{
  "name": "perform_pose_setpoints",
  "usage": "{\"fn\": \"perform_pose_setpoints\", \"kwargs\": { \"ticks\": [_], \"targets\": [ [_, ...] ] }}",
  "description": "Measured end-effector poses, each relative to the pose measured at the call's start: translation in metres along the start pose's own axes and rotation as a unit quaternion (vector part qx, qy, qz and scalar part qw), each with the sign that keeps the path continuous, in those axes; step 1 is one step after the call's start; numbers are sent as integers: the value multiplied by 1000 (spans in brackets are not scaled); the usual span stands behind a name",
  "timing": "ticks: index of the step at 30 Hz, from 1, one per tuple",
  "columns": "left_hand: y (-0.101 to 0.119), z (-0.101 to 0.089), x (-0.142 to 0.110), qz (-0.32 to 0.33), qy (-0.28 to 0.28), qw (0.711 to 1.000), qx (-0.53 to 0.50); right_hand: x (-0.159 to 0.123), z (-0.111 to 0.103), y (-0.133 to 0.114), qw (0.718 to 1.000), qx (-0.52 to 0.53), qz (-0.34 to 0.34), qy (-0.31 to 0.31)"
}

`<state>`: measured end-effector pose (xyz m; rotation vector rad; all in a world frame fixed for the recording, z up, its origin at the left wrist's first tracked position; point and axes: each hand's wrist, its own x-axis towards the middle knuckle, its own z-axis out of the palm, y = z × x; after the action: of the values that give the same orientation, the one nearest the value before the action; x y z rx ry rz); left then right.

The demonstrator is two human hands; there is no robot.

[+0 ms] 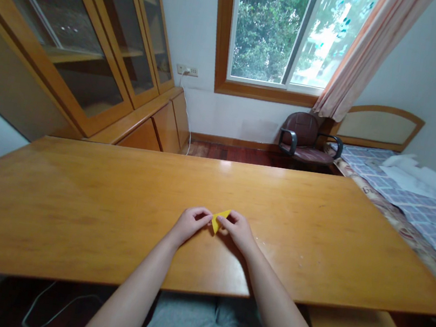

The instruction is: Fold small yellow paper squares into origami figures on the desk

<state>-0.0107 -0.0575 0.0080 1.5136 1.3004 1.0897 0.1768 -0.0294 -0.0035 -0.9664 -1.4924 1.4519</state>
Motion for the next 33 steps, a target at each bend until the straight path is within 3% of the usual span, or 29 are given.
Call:
{"fn": "perform_pose_setpoints", "kwargs": {
  "ticks": [12,20,33],
  "targets": [
    [-6,1,-1,7,-11,1000,17,0,-1,1,1000,8,6,11],
    [0,1,-3,45,-14,997,55,2,-4,4,999,30,5,15],
    [-1,-1,-4,29,-2,999,30,3,-5,6,999,44,5,8]
  ]
}}
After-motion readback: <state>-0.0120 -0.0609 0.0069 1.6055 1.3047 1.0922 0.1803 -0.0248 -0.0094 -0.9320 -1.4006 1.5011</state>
